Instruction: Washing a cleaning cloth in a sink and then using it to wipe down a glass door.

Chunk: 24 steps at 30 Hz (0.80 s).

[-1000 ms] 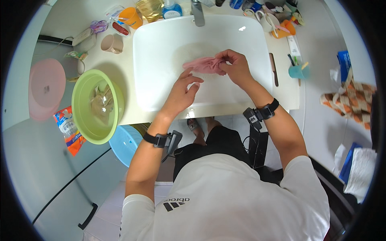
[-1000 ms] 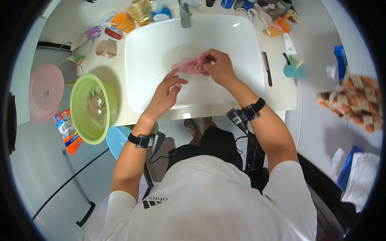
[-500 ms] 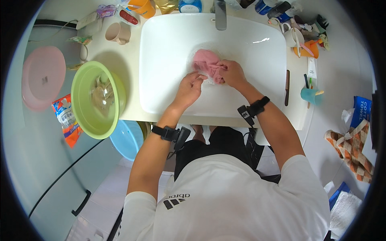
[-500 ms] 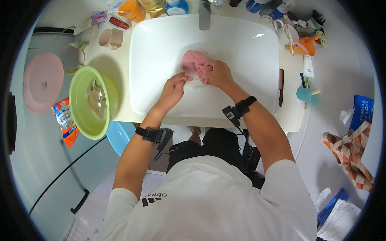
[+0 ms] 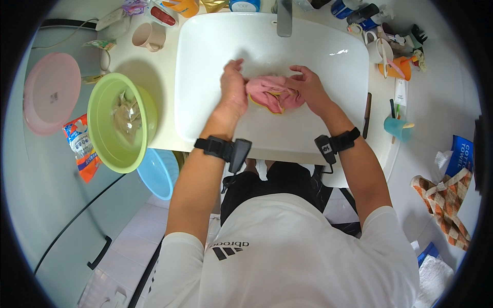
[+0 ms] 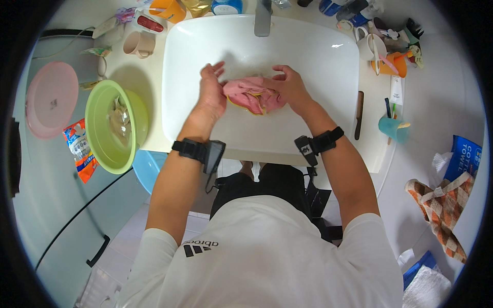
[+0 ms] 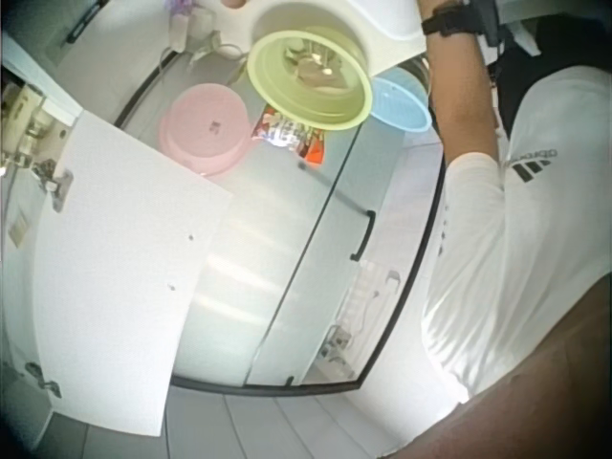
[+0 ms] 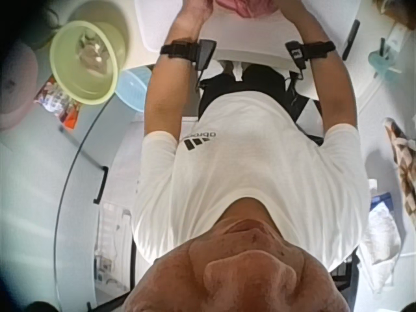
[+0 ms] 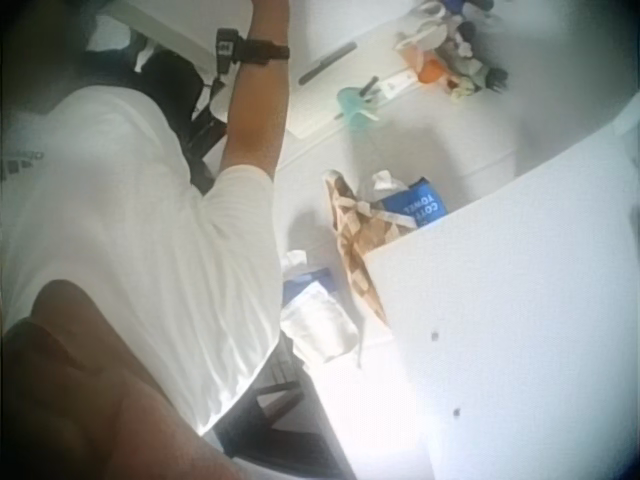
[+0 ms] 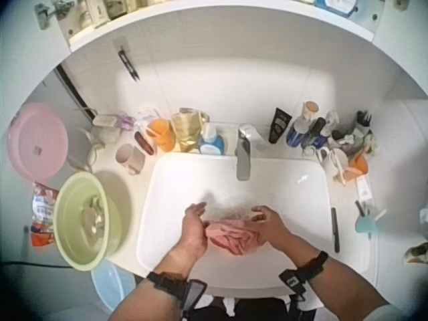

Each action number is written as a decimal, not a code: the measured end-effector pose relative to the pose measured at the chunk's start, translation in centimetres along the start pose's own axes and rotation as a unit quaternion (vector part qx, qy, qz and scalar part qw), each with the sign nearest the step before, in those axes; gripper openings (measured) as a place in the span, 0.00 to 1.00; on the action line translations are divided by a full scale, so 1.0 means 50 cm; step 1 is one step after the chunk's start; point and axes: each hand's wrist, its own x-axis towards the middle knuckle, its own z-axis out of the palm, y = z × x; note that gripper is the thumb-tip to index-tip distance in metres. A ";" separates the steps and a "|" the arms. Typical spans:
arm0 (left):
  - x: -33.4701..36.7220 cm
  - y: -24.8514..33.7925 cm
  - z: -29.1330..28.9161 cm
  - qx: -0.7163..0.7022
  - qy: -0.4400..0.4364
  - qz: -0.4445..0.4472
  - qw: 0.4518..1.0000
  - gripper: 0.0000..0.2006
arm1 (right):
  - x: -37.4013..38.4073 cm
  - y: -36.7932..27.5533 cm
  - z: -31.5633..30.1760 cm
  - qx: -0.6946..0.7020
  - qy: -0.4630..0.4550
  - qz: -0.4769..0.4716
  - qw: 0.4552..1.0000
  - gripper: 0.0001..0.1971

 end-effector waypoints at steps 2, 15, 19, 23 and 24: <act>0.009 0.033 -0.009 -0.045 0.054 -0.001 0.998 0.25 | 0.012 0.016 -0.022 0.012 0.007 0.033 0.999 0.40; 0.037 -0.060 0.050 -0.033 -0.041 -0.061 0.997 0.31 | 0.036 0.083 0.215 0.069 0.071 -0.077 0.992 0.16; 0.042 -0.028 0.056 -0.188 -0.036 -0.118 0.975 0.33 | -0.004 0.028 0.241 0.105 0.133 -0.262 0.950 0.10; 0.049 -0.033 0.073 -0.167 -0.005 -0.115 0.979 0.33 | -0.008 -0.001 0.230 0.046 0.179 -0.307 0.934 0.09; 0.049 -0.035 0.075 -0.114 0.014 -0.103 0.988 0.33 | -0.008 -0.003 0.217 0.069 0.147 -0.218 0.962 0.12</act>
